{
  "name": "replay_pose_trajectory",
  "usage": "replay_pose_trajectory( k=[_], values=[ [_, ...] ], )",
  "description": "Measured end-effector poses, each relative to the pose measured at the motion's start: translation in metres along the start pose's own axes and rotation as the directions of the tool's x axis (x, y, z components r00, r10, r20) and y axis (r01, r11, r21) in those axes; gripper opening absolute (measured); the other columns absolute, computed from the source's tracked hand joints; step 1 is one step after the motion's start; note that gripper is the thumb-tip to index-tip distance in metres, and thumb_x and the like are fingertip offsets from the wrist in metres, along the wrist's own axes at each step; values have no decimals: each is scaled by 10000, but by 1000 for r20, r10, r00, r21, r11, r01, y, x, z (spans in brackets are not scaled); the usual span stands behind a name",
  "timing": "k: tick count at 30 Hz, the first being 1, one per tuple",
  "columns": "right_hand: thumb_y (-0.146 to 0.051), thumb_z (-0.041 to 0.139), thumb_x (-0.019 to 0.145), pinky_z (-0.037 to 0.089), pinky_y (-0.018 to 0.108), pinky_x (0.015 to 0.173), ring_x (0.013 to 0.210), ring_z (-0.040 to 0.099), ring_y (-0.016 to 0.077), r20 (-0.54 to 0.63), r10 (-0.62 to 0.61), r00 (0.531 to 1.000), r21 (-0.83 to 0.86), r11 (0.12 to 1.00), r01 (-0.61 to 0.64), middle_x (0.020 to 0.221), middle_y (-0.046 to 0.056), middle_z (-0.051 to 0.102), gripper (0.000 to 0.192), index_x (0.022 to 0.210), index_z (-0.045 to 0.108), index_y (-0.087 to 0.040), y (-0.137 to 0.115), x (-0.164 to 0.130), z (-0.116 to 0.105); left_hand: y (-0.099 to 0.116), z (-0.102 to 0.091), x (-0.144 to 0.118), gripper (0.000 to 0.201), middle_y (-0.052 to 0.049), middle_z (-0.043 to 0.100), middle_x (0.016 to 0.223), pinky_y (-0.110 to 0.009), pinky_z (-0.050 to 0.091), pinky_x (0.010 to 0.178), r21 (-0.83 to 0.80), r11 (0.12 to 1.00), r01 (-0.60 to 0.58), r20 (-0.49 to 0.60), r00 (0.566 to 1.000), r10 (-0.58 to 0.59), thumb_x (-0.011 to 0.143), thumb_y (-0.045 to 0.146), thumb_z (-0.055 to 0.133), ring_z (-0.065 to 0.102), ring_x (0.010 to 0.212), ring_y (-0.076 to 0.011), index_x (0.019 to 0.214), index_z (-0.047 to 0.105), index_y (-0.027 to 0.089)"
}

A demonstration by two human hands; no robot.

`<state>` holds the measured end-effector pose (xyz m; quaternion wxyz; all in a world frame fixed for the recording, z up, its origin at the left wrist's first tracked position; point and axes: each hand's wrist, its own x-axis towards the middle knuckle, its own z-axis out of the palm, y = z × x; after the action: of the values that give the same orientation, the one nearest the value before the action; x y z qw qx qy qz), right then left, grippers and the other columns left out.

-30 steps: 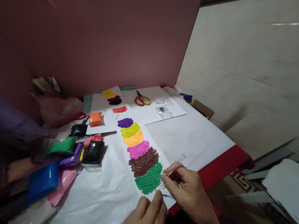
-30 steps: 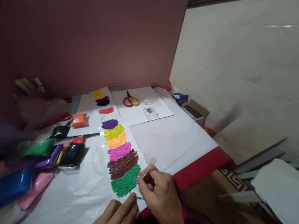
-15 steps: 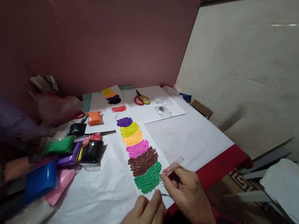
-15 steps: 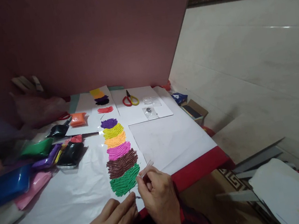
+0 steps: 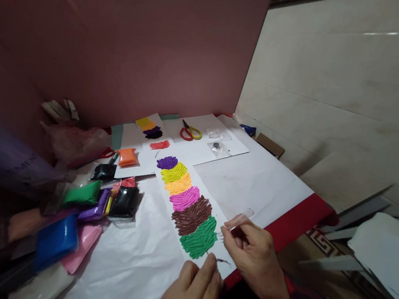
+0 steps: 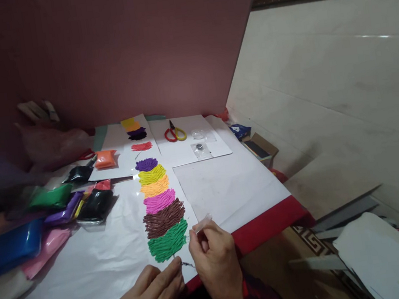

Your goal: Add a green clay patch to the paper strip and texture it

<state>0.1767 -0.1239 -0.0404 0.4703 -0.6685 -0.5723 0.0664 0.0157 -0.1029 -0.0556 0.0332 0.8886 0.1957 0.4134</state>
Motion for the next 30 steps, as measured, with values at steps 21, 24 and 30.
replay_pose_trajectory(
  k=[21, 24, 30],
  values=[
    [-172, 500, 902, 419, 221, 504, 504, 525, 112, 128, 2, 992, 27, 1000, -6, 653, 18, 600, 184, 767, 623, -145, -5, 4, -1, 0, 1, -1, 220, -174, 744, 927, -283, 508, 495, -23, 1000, 3, 4, 1000, -3, 860, -4, 475, 531, 625, -178, 864, 683, 66],
    [-169, 505, 899, 420, 210, 502, 507, 529, 109, 103, 6, 995, 16, 1000, -8, 665, 20, 612, 179, 759, 615, -150, -3, 3, 0, 0, 0, -1, 217, -171, 744, 932, -279, 512, 509, -18, 1000, 0, 7, 1000, 0, 864, 2, 476, 528, 633, -176, 870, 684, 67],
    [-174, 507, 895, 384, 205, 453, 481, 494, 106, 73, 14, 997, -3, 1000, -14, 623, 6, 583, 179, 757, 619, -152, -3, 3, 0, 1, 0, 2, 210, -169, 742, 915, -271, 497, 492, -28, 1000, 5, -31, 1000, -6, 856, -11, 478, 505, 626, -173, 838, 672, 68]
  ],
)
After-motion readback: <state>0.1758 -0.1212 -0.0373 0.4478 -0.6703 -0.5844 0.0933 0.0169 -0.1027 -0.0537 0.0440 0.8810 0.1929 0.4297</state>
